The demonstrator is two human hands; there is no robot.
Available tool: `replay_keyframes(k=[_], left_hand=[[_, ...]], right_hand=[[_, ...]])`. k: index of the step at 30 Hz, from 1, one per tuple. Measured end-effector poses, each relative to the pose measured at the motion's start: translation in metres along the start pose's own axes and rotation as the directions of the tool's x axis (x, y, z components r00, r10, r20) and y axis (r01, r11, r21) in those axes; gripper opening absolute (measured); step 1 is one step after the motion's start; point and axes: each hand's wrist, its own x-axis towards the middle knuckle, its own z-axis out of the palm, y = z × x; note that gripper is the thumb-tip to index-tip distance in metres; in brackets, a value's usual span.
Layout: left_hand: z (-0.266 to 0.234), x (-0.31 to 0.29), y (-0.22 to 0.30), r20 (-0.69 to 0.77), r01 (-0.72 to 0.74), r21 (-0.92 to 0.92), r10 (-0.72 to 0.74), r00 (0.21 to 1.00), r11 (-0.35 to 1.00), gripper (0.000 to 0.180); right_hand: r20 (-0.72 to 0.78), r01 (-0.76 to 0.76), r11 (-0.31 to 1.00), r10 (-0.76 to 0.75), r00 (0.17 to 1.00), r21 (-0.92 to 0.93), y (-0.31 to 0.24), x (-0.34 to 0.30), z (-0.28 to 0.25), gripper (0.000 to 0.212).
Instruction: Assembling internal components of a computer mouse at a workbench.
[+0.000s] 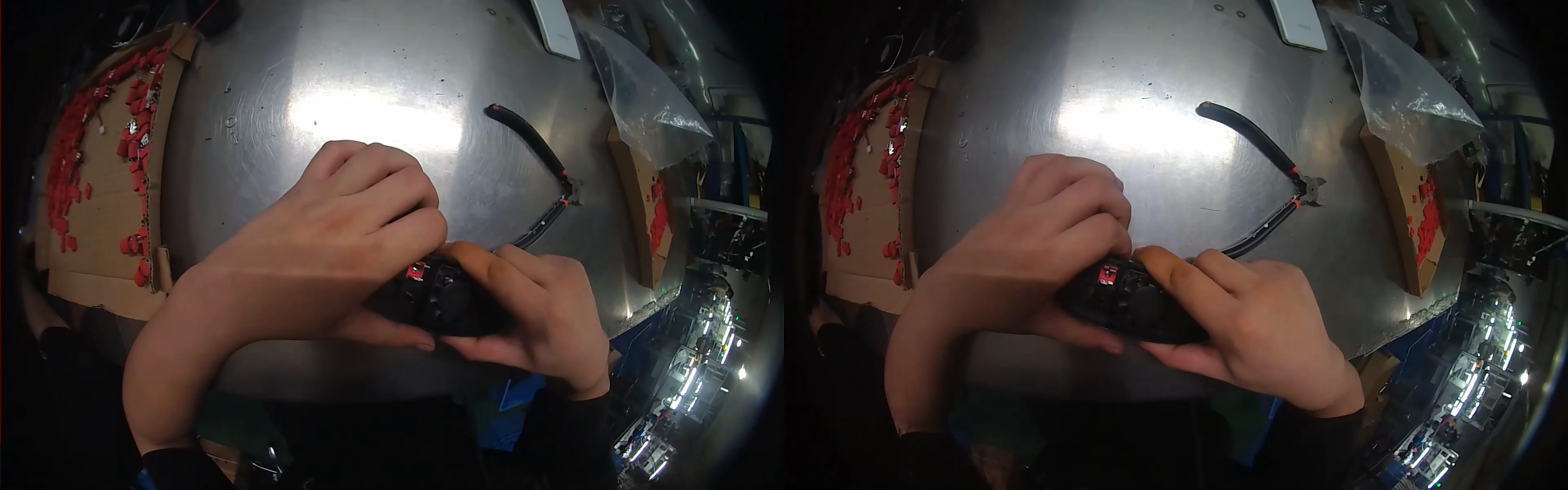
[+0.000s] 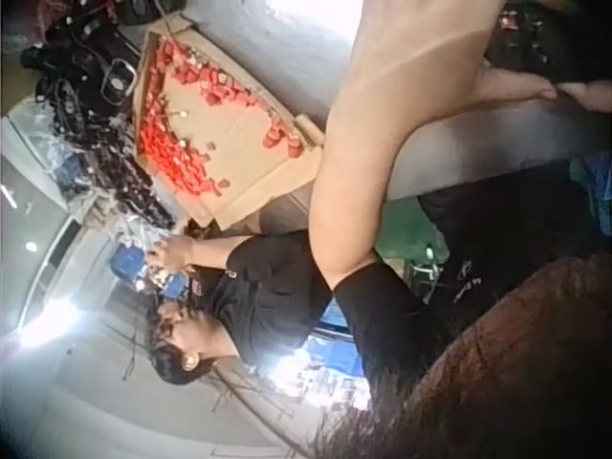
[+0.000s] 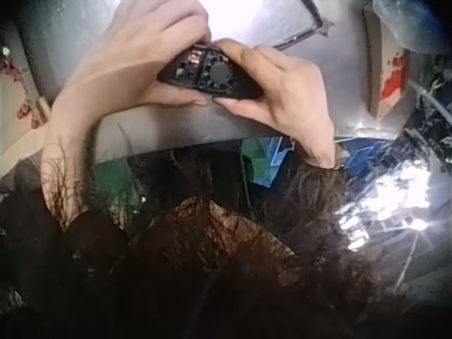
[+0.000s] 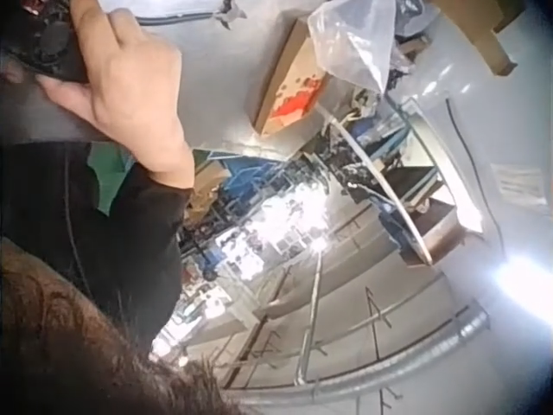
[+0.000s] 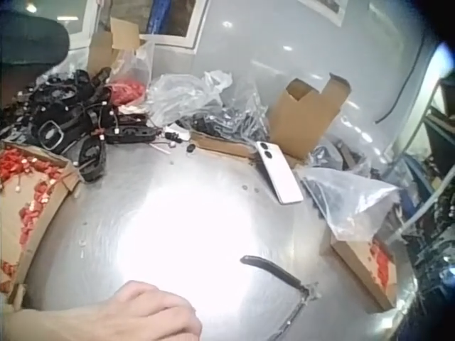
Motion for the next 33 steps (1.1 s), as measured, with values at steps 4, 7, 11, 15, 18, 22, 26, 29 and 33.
replay_keyframes(k=[4, 7, 11, 15, 18, 22, 26, 29, 33], left_hand=[[0.001, -0.0001, 0.0029, -0.02, 0.028, -0.002, -0.028, 0.999, 1.0, 0.056], [0.0027, 0.0006, 0.0036, -0.032, 0.021, 0.017, -0.021, 0.999, 1.0, 0.051], [0.0043, 0.0008, 0.0043, -0.045, 0.023, 0.014, -0.022, 0.999, 1.0, 0.046], [0.0049, 0.0022, 0.0051, -0.031, 0.033, 0.067, -0.031, 0.999, 0.997, 0.04], [0.0038, 0.003, 0.0063, -0.018, 0.045, 0.081, -0.043, 0.999, 0.996, 0.038], [0.0017, 0.0033, 0.0081, 0.004, 0.048, 0.083, -0.049, 0.999, 0.995, 0.039], [0.0005, 0.0037, 0.0081, 0.02, 0.033, 0.095, -0.035, 0.999, 0.995, 0.039], [0.0017, 0.005, 0.0062, 0.016, 0.02, 0.1, -0.021, 1.0, 0.995, 0.039], [0.0023, 0.0001, 0.002, 0.006, -0.004, 0.104, 0.004, 1.0, 0.995, 0.042]], right_hand=[[-0.013, 0.01, 0.999, -0.01, 1.0, 0.044, 0.0018, -0.0003, 0.0005, 0.068], [-0.006, 0.008, 0.999, -0.007, 1.0, 0.04, -0.0001, -0.0021, -0.0033, 0.068], [0.005, 0.0, 0.995, 0.0, 1.0, 0.1, 0.0034, -0.0027, -0.002, 0.068], [-0.006, 0.013, 0.994, -0.013, 1.0, 0.112, 0.0056, -0.003, -0.0007, 0.067], [0.009, -0.007, 0.992, 0.006, 1.0, 0.126, 0.0048, -0.0032, -0.0024, 0.067], [0.016, -0.02, 0.992, 0.018, 1.0, 0.125, 0.0041, -0.0041, -0.0018, 0.067], [0.003, -0.026, 0.992, 0.026, 1.0, 0.126, 0.0026, -0.0056, -0.0014, 0.067], [-0.001, -0.041, 0.992, 0.041, 0.999, 0.12, 0.0016, -0.0057, -0.0018, 0.066], [-0.033, -0.024, 0.994, 0.027, 0.999, 0.11, -0.0016, -0.0059, 0.0023, 0.065]])
